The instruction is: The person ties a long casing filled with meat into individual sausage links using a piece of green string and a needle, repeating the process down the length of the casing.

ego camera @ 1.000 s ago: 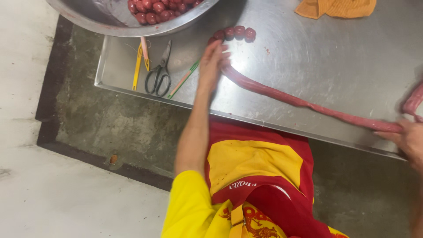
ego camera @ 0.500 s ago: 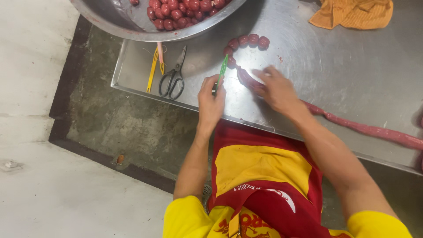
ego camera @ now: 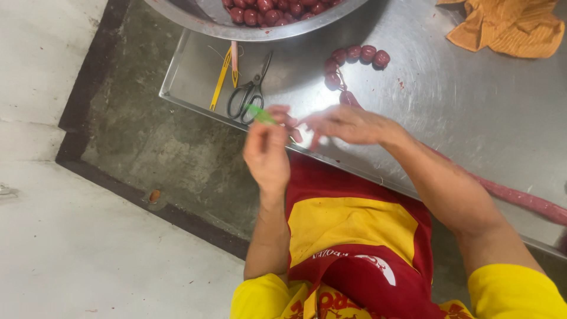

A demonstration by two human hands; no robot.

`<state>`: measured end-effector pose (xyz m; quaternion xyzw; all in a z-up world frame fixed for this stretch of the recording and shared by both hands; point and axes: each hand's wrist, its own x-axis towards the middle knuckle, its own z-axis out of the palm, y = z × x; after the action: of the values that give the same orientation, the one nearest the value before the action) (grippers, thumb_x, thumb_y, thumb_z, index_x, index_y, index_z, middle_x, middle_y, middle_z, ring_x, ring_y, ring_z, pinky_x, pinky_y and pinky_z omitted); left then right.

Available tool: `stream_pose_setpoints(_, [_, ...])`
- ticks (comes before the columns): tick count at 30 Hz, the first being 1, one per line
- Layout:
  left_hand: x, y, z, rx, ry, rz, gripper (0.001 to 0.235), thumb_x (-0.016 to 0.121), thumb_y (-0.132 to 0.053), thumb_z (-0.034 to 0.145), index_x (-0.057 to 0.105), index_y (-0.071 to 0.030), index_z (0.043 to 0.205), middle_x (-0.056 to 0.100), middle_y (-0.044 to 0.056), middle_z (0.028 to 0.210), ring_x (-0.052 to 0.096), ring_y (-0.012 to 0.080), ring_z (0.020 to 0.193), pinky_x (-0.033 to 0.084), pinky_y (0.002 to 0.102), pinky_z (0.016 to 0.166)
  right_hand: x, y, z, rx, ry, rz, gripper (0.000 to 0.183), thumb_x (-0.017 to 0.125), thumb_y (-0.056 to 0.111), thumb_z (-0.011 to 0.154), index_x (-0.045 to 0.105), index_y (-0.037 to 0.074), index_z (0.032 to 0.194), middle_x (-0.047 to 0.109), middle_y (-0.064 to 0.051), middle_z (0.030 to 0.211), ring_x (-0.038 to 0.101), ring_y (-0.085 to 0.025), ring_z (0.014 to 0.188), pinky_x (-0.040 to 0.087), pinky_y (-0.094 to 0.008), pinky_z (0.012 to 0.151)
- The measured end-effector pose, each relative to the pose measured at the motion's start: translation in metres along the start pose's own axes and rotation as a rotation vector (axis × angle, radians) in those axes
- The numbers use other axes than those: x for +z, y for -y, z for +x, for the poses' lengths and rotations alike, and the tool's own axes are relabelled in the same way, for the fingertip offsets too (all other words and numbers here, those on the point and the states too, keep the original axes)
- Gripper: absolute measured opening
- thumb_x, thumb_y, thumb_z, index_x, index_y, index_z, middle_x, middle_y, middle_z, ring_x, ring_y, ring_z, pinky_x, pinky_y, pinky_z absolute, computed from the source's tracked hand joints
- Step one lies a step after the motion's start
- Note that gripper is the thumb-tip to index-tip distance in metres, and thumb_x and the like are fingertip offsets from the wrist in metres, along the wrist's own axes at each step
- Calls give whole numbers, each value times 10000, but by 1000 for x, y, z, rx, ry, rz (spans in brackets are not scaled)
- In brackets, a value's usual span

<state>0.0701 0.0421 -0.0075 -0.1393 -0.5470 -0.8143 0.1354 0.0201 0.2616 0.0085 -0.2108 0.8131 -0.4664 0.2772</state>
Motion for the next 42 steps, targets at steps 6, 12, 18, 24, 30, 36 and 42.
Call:
stream_pose_setpoints(6, [-33, 84, 13, -328, -219, 72, 225, 588, -198, 1129, 661, -35, 1265, 616, 76, 853, 577, 192, 771, 494, 326, 717, 1, -55, -33, 4, -636, -983, 326, 746, 479, 880, 737, 173, 994, 701, -39, 859, 605, -280, 971, 269, -600, 1038])
stream_pose_setpoints(12, [1, 118, -12, -140, 358, 1318, 312, 581, -106, 958, 730, -112, 1231, 665, 194, 846, 639, 377, 803, 504, 495, 720, 31, -103, -17, 267, -852, -556, 270, 712, 187, 932, 677, -33, 1084, 634, -204, 989, 573, -353, 946, 452, -473, 875])
stream_pose_setpoints(18, [72, 125, 26, -43, 333, 855, 275, 580, -67, 946, 697, -26, 1191, 629, 272, 1125, 598, 420, 1012, 503, 518, 873, 44, -98, -23, 153, -935, -203, 221, 652, 57, 942, 653, -29, 1146, 599, -205, 985, 587, -355, 898, 473, -475, 816])
stream_pose_setpoints(24, [134, 152, 65, -73, 694, 1350, 202, 670, -107, 789, 745, -39, 964, 662, 209, 1110, 575, 385, 1145, 484, 491, 904, 76, -100, -32, -220, -857, -406, 468, 698, 24, 851, 562, -55, 1292, 532, -284, 1288, 503, -463, 1191, 434, -509, 1035])
stream_pose_setpoints(30, [145, 155, 72, -346, 858, 873, 162, 660, -83, 903, 689, 1, 1038, 719, 172, 951, 708, 300, 935, 550, 397, 854, 69, -99, -46, -73, -704, -278, 525, 705, 77, 901, 537, -15, 1390, 515, -249, 1381, 479, -438, 1278, 413, -485, 1086])
stream_pose_setpoints(36, [52, 122, 60, -154, 456, 358, 202, 651, -8, 971, 689, -11, 1169, 738, 159, 1095, 717, 264, 1028, 548, 335, 929, 58, -94, -43, -39, -827, -207, 248, 674, 24, 971, 680, -9, 1217, 674, -171, 1161, 656, -333, 1069, 548, -412, 920])
stream_pose_setpoints(42, [21, 157, 14, -132, 464, 707, 305, 700, 0, 889, 763, -43, 1184, 728, 192, 1004, 713, 289, 892, 549, 377, 801, 42, -66, -38, -71, -860, 112, 160, 623, -33, 974, 726, 18, 1086, 688, -76, 1086, 690, -153, 927, 604, -301, 782])
